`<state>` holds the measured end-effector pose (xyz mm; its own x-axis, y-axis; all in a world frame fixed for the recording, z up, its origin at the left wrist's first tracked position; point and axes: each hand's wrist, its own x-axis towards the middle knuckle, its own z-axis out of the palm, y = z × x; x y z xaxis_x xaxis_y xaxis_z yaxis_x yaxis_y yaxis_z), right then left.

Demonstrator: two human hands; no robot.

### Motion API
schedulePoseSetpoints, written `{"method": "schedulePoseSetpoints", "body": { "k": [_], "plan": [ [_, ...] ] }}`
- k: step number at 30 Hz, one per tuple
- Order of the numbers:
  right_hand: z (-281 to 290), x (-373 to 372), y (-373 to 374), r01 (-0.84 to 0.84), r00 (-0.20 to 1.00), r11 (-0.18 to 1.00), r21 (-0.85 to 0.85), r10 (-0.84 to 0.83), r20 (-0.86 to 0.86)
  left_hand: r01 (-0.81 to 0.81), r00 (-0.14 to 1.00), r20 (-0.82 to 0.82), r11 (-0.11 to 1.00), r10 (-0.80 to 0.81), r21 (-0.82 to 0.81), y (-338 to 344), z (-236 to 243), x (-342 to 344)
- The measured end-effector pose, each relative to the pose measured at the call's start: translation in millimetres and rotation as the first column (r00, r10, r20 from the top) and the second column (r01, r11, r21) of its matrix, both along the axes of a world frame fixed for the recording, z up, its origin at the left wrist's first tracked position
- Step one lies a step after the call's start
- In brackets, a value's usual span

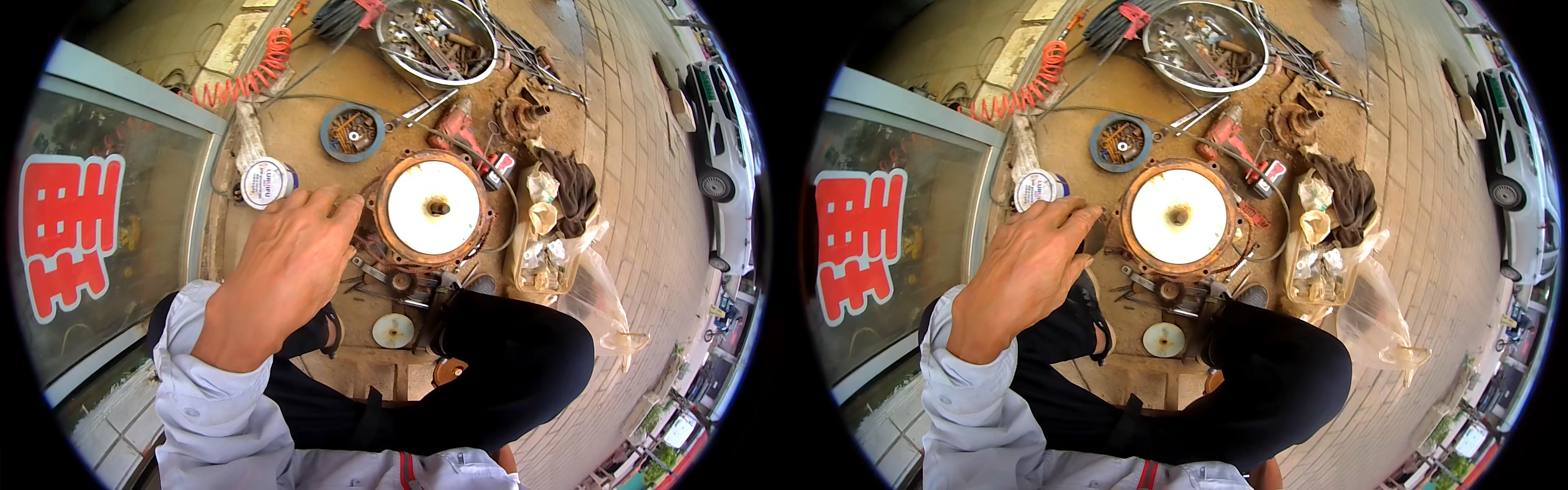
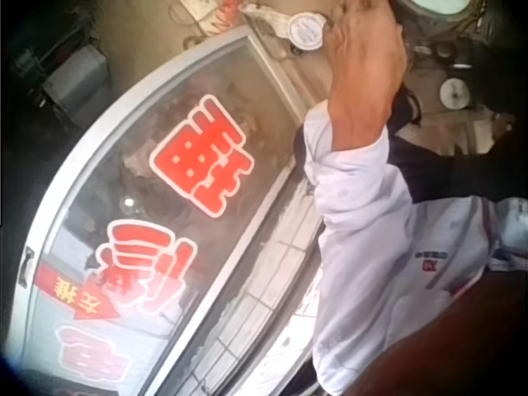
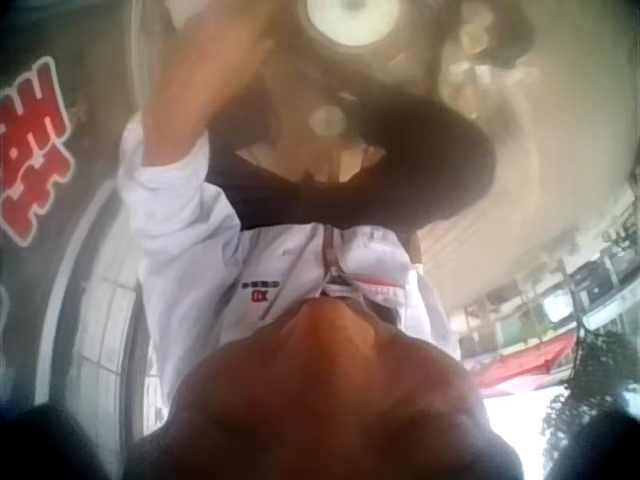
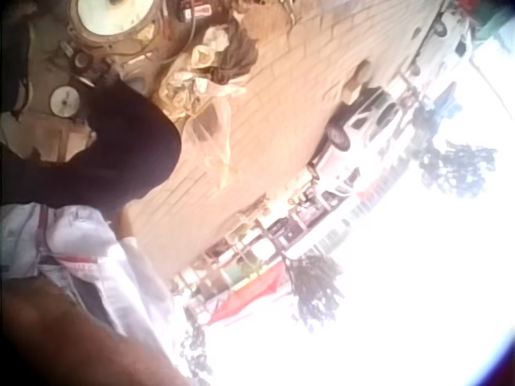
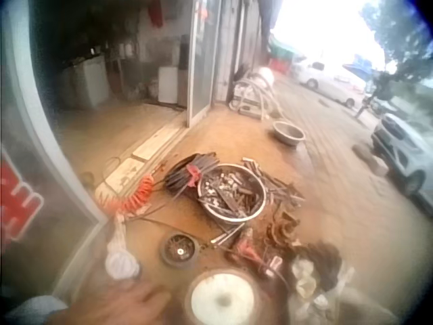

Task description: The person sits on the ground and works on a circular mechanical component, using a hammer to tap a central pin and a wrench to adjust parts. They repeatedly remove and reattach a white disc and a rusty metal cover, manipulating small fasteners and tools throughout the process.

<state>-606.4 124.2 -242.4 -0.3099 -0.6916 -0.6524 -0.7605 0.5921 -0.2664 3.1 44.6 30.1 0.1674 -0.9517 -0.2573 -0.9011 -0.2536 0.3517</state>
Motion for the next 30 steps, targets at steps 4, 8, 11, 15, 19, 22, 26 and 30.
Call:
{"method": "schedulePoseSetpoints", "body": {
  "k": [4, 8, 11, 15, 19, 22, 26, 30],
  "plan": [
    [11.9, 7.1, 1.6, 0.029, 1.0, 1.0, 0.008, -0.029, -0.009, 0.039, 0.999, -0.013, 0.997, -0.04, -0.062, -6.9, -10.8, -6.5],
    [21.9, 10.3, 6.5, 0.063, 0.998, 0.998, 0.016, -0.063, -0.018, 0.058, 0.997, -0.055, 0.997, -0.06, -0.053, -19.9, -16.2, -9.2],
    [26.7, 12.2, 12.4, 0.09, 0.996, 0.996, 0.022, -0.089, -0.021, 0.077, 0.995, -0.053, 0.995, -0.081, -0.069, -29.6, -27.5, -11.1],
    [29.0, 14.3, 13.4, 0.093, 0.996, 0.995, 0.036, -0.092, -0.018, 0.074, 0.997, -0.018, 0.996, -0.075, -0.057, -36.8, -38.5, -11.0],
    [31.1, 12.6, 21.7, 0.122, 0.992, 0.991, 0.046, -0.122, -0.018, 0.113, 0.993, 0.023, 0.99, -0.112, -0.079, -52.1, -35.9, -20.9],
    [28.0, 12.1, 23.6, 0.141, 0.99, 0.989, 0.044, -0.141, -0.006, 0.082, 0.996, -0.012, 0.966, -0.087, -0.247, -64.6, -25.6, -35.9],
    [21.2, 15.6, 24.4, 0.153, 0.988, 0.987, 0.045, -0.154, 0.023, 0.264, 0.958, 0.188, 0.918, -0.215, -0.296, -68.9, -36.2, -74.1],
    [14.2, 17.8, 28.5, 0.165, 0.985, 0.986, 0.033, -0.166, 0.052, 0.314, 0.94, 0.197, 0.934, -0.279, -0.172, -60.7, -58.8, -100.1]
  ]
}}
